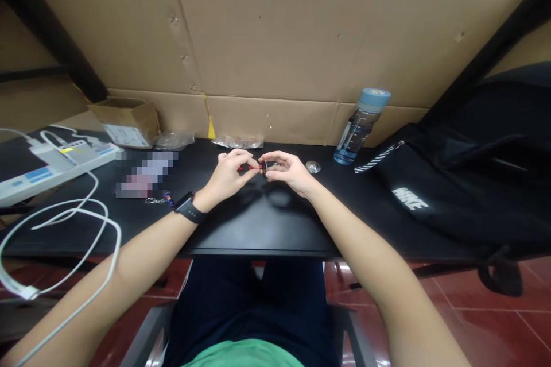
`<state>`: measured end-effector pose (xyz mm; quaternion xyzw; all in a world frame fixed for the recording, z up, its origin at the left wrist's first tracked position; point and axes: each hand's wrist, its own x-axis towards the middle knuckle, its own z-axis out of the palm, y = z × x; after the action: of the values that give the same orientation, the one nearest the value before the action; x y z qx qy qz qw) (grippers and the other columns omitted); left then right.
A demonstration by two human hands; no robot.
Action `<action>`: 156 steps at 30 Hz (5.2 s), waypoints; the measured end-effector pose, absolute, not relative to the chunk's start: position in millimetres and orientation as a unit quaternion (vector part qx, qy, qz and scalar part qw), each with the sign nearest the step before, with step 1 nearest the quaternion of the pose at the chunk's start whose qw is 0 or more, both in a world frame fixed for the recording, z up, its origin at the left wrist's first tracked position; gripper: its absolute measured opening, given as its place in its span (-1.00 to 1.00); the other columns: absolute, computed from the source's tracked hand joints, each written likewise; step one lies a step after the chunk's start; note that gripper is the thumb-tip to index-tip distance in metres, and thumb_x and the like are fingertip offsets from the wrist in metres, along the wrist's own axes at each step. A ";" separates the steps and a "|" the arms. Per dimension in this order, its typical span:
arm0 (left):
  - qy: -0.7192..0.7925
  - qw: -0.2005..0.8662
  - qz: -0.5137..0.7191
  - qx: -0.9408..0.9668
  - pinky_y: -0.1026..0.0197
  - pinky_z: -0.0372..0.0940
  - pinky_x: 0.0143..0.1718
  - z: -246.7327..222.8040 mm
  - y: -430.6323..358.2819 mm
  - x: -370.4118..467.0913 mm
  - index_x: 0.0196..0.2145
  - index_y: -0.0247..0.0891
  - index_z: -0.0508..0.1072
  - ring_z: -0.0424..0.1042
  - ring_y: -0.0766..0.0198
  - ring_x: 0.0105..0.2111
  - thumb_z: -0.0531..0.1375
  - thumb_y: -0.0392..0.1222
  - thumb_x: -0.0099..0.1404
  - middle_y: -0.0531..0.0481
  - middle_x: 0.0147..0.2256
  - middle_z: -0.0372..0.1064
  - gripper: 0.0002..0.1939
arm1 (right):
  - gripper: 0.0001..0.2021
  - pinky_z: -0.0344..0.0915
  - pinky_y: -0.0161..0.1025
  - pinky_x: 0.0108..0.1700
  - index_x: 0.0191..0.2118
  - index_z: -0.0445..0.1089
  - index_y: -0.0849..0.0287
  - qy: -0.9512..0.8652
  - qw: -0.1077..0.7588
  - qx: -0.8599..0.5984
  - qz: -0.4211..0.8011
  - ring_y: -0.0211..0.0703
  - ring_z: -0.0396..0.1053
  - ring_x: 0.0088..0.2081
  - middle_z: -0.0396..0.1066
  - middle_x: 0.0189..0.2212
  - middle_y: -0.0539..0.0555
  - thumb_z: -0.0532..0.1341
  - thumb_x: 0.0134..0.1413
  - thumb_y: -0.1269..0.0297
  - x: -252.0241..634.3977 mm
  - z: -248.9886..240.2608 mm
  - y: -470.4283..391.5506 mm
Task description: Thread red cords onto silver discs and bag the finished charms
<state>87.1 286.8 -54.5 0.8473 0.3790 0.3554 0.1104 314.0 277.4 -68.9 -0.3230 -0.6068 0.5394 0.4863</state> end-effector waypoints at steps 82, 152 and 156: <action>0.325 0.348 0.458 0.751 0.06 0.43 -0.02 -78.7 308.1 91.8 -0.27 -0.21 0.59 0.62 0.09 -0.17 0.36 -0.10 0.26 -0.07 -0.23 0.63 -0.85 | -0.45 0.54 -0.04 0.06 0.03 0.46 0.08 -0.704 0.489 -0.367 0.360 0.04 0.59 0.03 0.56 0.06 0.18 0.55 -0.13 0.25 301.2 -64.3 268.9; 0.374 0.289 0.425 0.772 0.10 0.35 -0.02 -81.9 305.6 94.9 -0.20 -0.21 0.64 0.53 0.13 -0.16 0.26 -0.16 0.35 -0.05 -0.20 0.59 -0.84 | -0.44 0.59 -0.05 0.03 0.11 0.41 0.04 -0.742 0.525 -0.345 0.234 0.05 0.60 0.04 0.57 0.04 0.14 0.50 -0.03 0.26 291.7 -74.7 267.6; 0.425 0.246 0.412 0.768 0.03 0.31 0.07 -80.3 303.3 95.6 -0.21 -0.15 0.66 0.43 0.07 0.00 0.29 -0.16 0.33 -0.09 -0.04 0.44 -0.87 | -0.45 0.60 -0.04 0.04 0.13 0.42 0.03 -0.762 0.510 -0.350 0.192 0.05 0.61 0.03 0.57 0.05 0.13 0.49 0.00 0.22 292.8 -75.2 268.5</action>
<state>95.6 303.3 -80.3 0.7677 0.4253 0.4116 0.2457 292.8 268.5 -75.2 -0.3503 -0.7619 0.1916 0.5099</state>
